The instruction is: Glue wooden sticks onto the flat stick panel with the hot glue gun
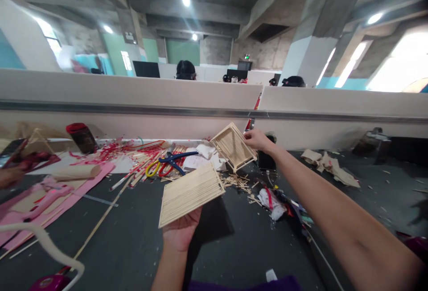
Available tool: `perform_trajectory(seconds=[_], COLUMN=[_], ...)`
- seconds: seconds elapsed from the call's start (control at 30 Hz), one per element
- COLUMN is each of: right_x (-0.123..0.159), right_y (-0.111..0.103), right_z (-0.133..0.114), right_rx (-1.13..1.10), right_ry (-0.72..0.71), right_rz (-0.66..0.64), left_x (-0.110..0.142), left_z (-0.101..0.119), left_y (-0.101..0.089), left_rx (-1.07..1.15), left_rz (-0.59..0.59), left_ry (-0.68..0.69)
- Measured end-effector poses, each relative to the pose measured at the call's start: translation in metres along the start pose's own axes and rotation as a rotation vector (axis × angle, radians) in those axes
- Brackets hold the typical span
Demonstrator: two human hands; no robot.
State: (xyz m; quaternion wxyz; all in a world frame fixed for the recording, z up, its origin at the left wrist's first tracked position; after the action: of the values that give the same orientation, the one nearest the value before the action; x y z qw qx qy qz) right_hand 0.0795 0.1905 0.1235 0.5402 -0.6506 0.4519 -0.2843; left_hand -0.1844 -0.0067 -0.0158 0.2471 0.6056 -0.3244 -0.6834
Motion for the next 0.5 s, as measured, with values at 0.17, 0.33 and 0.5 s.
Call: perform_trajectory(seconds=[0.17,0.33,0.5], right_x=[0.0036,0.0063,0.0069], right_y=[0.006,0.0064,0.0102], right_z=[0.0065,0.0074,0.0009], right_rx=[-0.08,-0.073,0.025], right_ry=[-0.015,-0.018,-0.015], right_rz=[-0.008,-0.011,-0.001], left_x=[-0.0006,0.0003,0.0019], left_z=[0.0,0.0008,0.0018], left_y=[0.0007,0.0002,-0.001], left_rx=[-0.006,0.001,0.033], left_rz=[-0.015,0.004,0.013], left_ry=[-0.008,0.005,0.004])
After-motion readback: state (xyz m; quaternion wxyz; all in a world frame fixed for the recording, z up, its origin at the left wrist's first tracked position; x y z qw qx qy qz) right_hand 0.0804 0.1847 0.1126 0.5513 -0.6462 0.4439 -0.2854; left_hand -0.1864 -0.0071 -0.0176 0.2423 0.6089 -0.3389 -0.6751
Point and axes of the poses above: each hand's wrist, its own x-axis away from the middle knuckle, its own y-axis out of the palm, z = x × y, the point moved 1 cm from there along -x, towards the middle knuckle, and after that the axes turned 12 degrees about -z, right-handed, at the moved point
